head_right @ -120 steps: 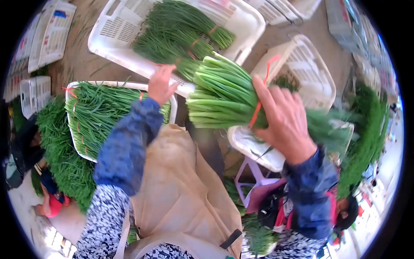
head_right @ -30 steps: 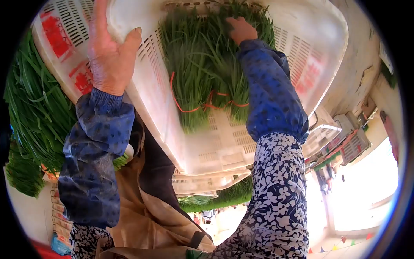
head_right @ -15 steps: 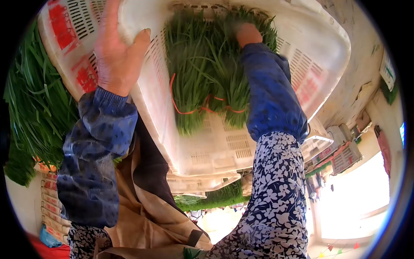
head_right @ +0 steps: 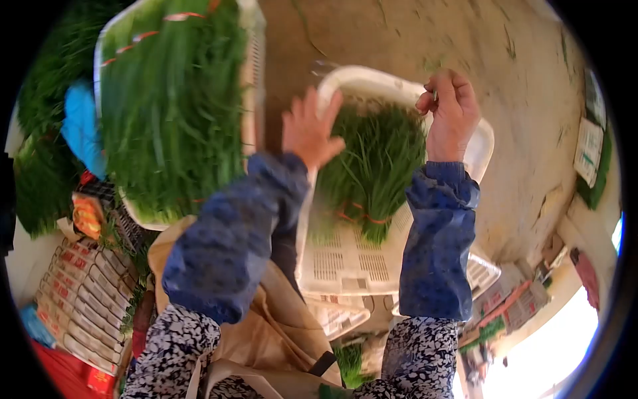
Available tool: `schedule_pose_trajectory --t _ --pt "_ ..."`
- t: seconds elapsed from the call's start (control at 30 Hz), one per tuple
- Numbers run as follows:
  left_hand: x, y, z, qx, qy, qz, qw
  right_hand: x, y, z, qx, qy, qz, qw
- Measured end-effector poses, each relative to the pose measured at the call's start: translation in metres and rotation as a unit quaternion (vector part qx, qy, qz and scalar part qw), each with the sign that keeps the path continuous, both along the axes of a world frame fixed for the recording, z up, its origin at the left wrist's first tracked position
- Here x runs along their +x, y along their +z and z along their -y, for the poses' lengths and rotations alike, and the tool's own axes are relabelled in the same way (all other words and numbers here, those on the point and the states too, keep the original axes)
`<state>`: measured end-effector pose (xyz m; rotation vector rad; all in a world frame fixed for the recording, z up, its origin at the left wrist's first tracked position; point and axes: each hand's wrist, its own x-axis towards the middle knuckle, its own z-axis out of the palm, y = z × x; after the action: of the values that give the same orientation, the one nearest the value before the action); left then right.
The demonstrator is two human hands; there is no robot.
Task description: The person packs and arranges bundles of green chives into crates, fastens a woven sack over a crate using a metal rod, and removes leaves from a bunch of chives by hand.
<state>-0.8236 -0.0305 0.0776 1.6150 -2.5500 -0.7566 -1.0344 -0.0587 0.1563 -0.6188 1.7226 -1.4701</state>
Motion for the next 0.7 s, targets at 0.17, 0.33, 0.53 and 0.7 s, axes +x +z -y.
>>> schedule_pose_trajectory --t 0.17,0.33,0.53,0.7 --pt "0.096 0.120 -0.052 0.051 -0.103 -0.227 0.967 0.000 -0.063 0.017 0.156 0.204 -0.584 0.770" --pt "0.221 0.184 -0.064 -0.061 0.152 -0.163 0.973 0.137 0.004 0.017 0.100 0.329 -0.273 0.898" --pt "0.239 0.153 -0.065 0.011 0.253 -0.192 0.948 0.234 -0.035 0.019 -0.087 0.586 -0.358 0.722" --pt "0.182 0.076 -0.053 0.282 0.259 -0.229 0.895 0.243 -0.068 0.074 -0.123 0.719 -0.474 0.493"
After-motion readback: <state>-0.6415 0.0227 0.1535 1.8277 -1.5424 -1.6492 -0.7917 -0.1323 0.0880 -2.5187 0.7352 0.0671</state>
